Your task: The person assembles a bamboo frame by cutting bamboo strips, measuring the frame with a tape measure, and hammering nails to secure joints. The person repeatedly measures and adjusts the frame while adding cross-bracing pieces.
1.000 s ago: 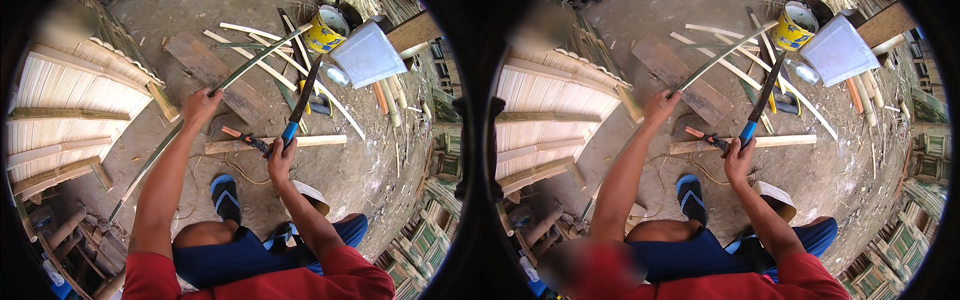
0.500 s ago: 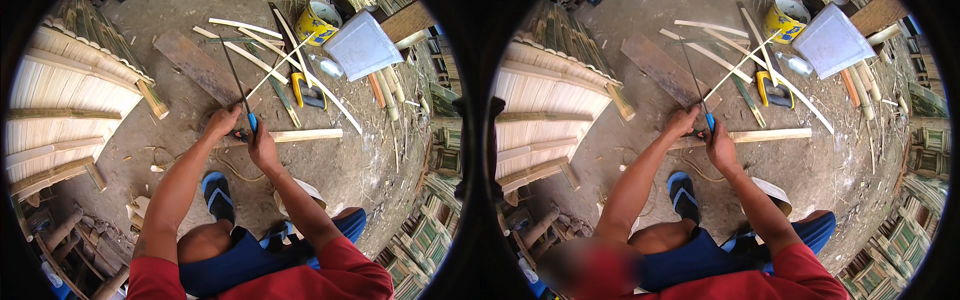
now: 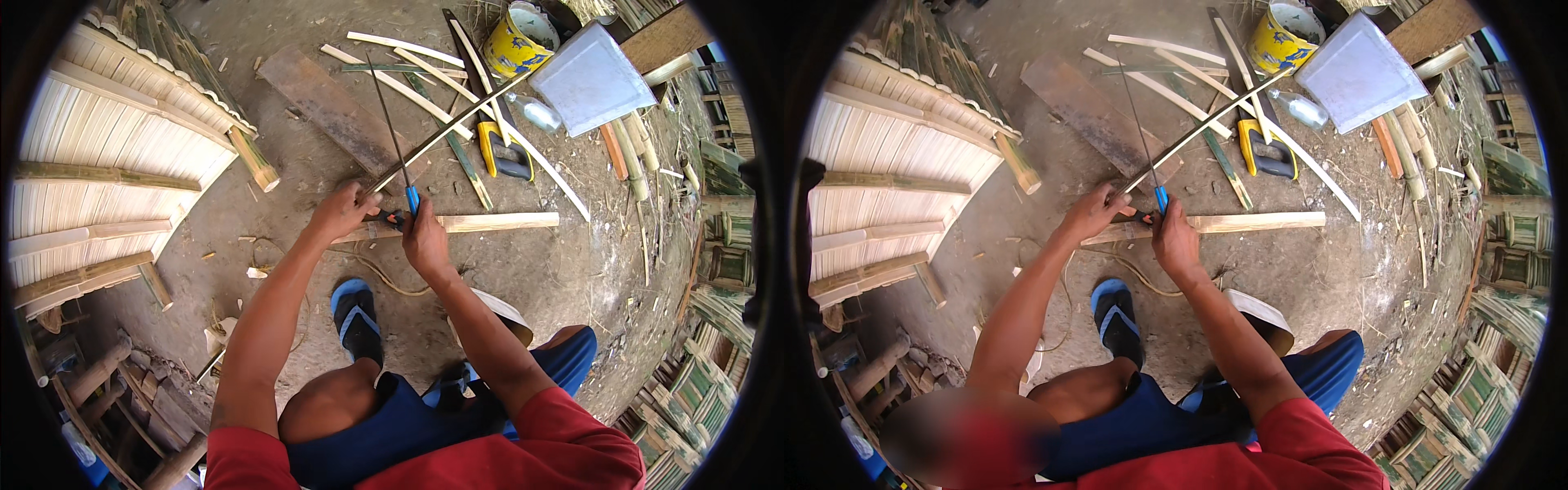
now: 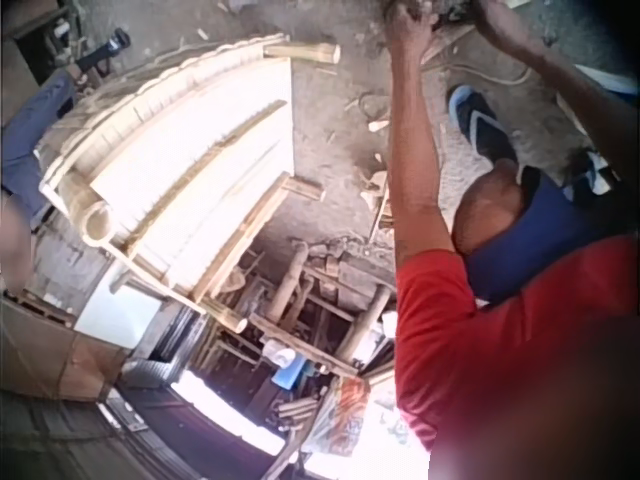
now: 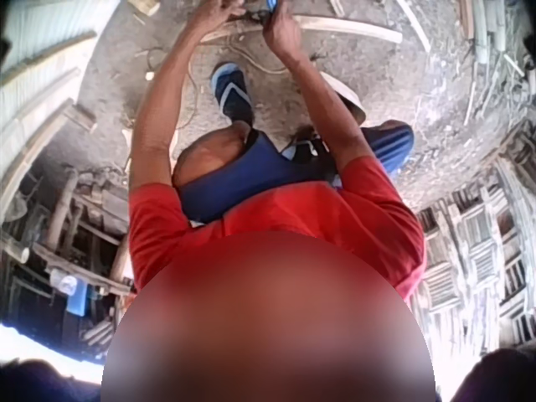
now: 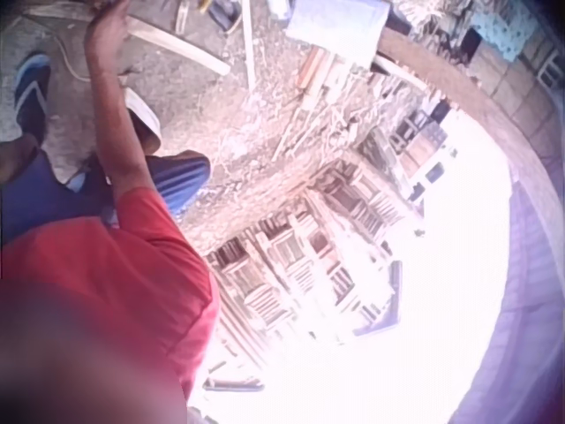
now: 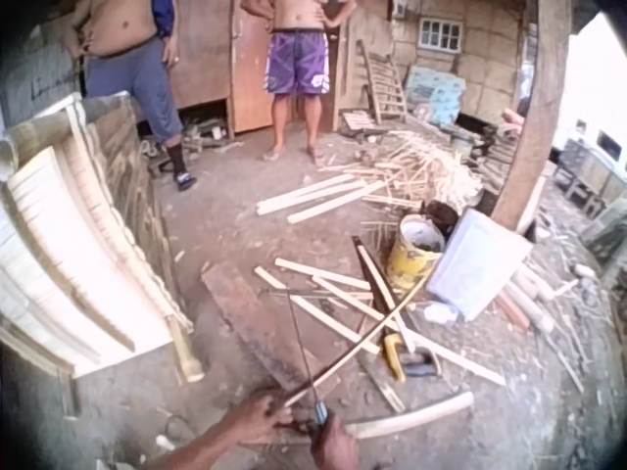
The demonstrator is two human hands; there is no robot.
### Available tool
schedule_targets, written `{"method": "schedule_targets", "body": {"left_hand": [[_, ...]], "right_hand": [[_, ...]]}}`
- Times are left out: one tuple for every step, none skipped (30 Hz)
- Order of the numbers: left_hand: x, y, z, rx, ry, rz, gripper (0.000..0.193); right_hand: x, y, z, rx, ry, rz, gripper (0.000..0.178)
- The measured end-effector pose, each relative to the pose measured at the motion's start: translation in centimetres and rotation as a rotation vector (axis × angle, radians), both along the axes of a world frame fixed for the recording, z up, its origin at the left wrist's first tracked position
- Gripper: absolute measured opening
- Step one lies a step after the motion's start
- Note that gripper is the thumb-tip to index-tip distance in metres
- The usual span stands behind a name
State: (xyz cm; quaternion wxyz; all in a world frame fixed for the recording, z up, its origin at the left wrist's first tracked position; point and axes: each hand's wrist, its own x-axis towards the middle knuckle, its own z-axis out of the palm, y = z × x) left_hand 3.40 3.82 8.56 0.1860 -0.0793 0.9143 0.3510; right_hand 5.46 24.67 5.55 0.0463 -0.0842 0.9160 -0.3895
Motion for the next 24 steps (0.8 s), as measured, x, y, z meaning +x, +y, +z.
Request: {"method": "schedule_targets", "body": {"left_hand": [[1.2, -0.6, 0.7, -0.041, -0.019, -0.031, 0.058], [2.5, -1.1, 1.3, -0.096, -0.052, -0.051, 0.057], [3.0, -1.5, 1.7, -0.175, -0.101, -0.057, 0.056], [2.9, -1.7, 1.9, -0.149, -0.039, -0.069, 0.056], [2.6, -1.6, 2.0, -0.142, 0.006, -0.071, 0.055], [2.0, -1.4, 1.9, -0.133, 0.046, -0.075, 0.055], [1.3, -1.2, 1.7, -0.078, 0.053, -0.094, 0.055], [0.3, -1.1, 1.5, -0.022, 0.056, -0.108, 0.056], [-0.6, -1.0, 1.3, 0.031, 0.088, -0.11, 0.057], [-1.2, -0.8, 1.2, 0.068, 0.03, -0.115, 0.057], [-1.6, -0.6, 1.0, 0.103, -0.009, -0.106, 0.058], [-1.9, -0.5, 0.9, 0.135, -0.064, -0.095, 0.059], [-2.0, -0.4, 0.9, 0.14, -0.073, -0.114, 0.06], [-2.3, -0.5, 0.8, 0.138, -0.091, -0.128, 0.061], [-2.3, -0.5, 0.8, 0.138, -0.114, -0.142, 0.061], [-2.4, -0.6, 0.7, 0.17, -0.156, -0.133, 0.062], [-2.5, -0.6, 0.6, 0.203, -0.194, -0.125, 0.062], [-2.5, -0.6, 0.4, 0.255, -0.208, -0.104, 0.062], [-2.7, -0.6, 0.1, 0.222, -0.184, -0.125, 0.062], [-2.6, -0.5, -0.2, 0.207, -0.137, -0.131, 0.061], [-2.6, -0.4, -0.6, 0.186, -0.126, -0.129, 0.06], [-2.5, -0.3, -1.0, 0.127, -0.126, -0.126, 0.06], [-2.3, -0.2, -1.4, 0.063, -0.161, -0.114, 0.061], [-2.2, -0.1, -1.8, -0.001, -0.197, -0.104, 0.061]], "right_hand": [[0.0, 0.0, -0.1, 0.008, -0.029, 0.001, 0.041], [0.0, 0.1, 0.0, 0.01, -0.039, -0.001, 0.041], [-0.1, 0.2, 0.1, 0.042, -0.111, -0.015, 0.041], [-0.2, 0.2, 0.3, -0.002, -0.051, -0.02, 0.04], [-0.5, 0.2, 0.6, -0.012, -0.055, -0.041, 0.038], [-0.8, 0.3, 0.8, -0.017, -0.083, -0.063, 0.037], [-1.1, 0.3, 1.1, -0.055, -0.032, -0.091, 0.035], [-1.6, 0.4, 1.2, -0.087, -0.002, -0.114, 0.033], [-2.0, 0.5, 1.2, -0.14, 0.094, -0.129, 0.031], [-2.4, 0.5, 1.1, -0.123, 0.031, -0.15, 0.03], [-2.8, 0.4, 0.9, -0.124, 0.024, -0.159, 0.029], [-3.0, 0.3, 0.6, -0.14, 0.047, -0.154, 0.028], [-3.1, 0.1, 0.3, -0.106, -0.017, -0.177, 0.028], [-3.3, -0.1, 0.1, -0.089, -0.045, -0.183, 0.028], [-3.4, -0.3, 0.3, -0.049, -0.116, -0.211, 0.028], [-3.6, -0.4, 0.8, -0.074, -0.078, -0.18, 0.028], [-3.8, -0.3, 1.7, -0.076, -0.072, -0.171, 0.027], [-4.2, -0.3, 2.9, -0.045, -0.123, -0.197, 0.027], [-4.6, 0.0, 4.5, -0.068, -0.048, -0.147, 0.028], [-5.0, 0.6, 6.4, -0.059, -0.031, -0.131, 0.03], [-5.4, 1.1, 8.5, -0.023, -0.081, -0.128, 0.032], [-5.7, 1.8, 10.4, -0.154, 0.117, -0.121, 0.036], [-6.1, 2.5, 11.7, -0.271, 0.281, -0.069, 0.04], [-6.2, 2.7, 12.3, -0.319, 0.314, -0.146, 0.044]]}}
